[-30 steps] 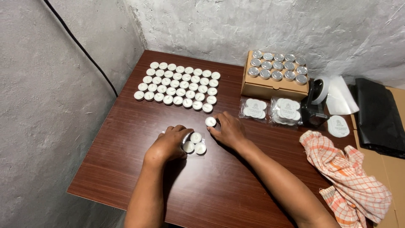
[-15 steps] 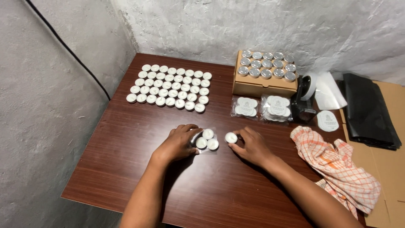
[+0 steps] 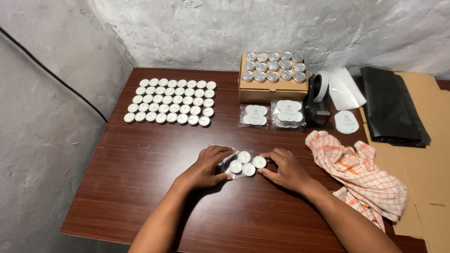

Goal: The person is cleaning small white candle containers with a cloth and then placing them into a small plastic bag.

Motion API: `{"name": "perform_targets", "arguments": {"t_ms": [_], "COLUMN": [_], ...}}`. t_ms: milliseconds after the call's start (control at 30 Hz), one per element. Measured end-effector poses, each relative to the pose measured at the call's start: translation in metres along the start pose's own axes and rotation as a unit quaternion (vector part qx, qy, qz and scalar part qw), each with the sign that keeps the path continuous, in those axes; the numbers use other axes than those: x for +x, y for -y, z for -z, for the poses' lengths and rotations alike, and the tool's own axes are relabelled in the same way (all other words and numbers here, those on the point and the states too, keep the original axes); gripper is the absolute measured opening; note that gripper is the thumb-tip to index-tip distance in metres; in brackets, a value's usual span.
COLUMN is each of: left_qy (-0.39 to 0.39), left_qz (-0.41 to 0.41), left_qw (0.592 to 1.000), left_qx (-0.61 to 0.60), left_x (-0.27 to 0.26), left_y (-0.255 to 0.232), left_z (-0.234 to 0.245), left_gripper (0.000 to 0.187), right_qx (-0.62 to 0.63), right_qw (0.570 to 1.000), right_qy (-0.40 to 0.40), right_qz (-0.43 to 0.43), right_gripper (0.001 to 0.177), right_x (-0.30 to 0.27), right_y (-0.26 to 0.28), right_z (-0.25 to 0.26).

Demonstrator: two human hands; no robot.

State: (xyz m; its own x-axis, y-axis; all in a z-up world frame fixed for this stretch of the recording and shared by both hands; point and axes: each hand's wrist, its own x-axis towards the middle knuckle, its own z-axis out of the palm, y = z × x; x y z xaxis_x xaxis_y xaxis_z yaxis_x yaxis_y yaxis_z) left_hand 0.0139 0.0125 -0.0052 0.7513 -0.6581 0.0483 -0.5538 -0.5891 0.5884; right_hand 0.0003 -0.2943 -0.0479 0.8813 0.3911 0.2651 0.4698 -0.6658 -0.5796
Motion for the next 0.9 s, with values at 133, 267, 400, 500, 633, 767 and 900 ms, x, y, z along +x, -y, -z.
{"name": "perform_targets", "arguments": {"t_ms": [133, 267, 400, 500, 633, 767, 900], "left_qy": [0.012, 0.027, 0.032, 0.032, -0.004, -0.011, -0.011], "left_qz": [-0.001, -0.006, -0.006, -0.003, -0.007, -0.015, -0.019], "left_qw": [1.0, 0.999, 0.999, 0.999, 1.0, 0.999, 0.998], "left_qx": [-0.011, -0.038, -0.031, -0.004, 0.003, 0.034, 0.061], "left_x": [0.001, 0.003, 0.003, 0.004, 0.006, 0.007, 0.006], "left_y": [-0.006, -0.015, -0.019, -0.023, -0.01, -0.013, -0.015], "left_z": [-0.002, -0.002, -0.003, -0.003, -0.016, -0.017, -0.015], "left_gripper": [0.074, 0.077, 0.077, 0.083, 0.079, 0.08, 0.083], "right_qx": [0.012, 0.017, 0.078, 0.084, 0.075, 0.065, -0.025], "right_qw": [1.0, 0.999, 0.994, 0.991, 0.994, 0.994, 0.996], "right_qy": [0.009, 0.023, 0.046, 0.041, 0.024, 0.004, 0.036], "right_qz": [0.0, -0.021, -0.068, -0.099, -0.08, -0.089, -0.077], "right_gripper": [0.043, 0.046, 0.049, 0.047, 0.044, 0.039, 0.039], "right_x": [-0.004, -0.006, -0.005, -0.006, -0.005, -0.004, -0.011], "right_y": [-0.009, -0.012, -0.003, -0.003, -0.008, -0.005, -0.008], "right_z": [-0.003, -0.004, 0.009, 0.005, -0.006, -0.005, 0.012]}}
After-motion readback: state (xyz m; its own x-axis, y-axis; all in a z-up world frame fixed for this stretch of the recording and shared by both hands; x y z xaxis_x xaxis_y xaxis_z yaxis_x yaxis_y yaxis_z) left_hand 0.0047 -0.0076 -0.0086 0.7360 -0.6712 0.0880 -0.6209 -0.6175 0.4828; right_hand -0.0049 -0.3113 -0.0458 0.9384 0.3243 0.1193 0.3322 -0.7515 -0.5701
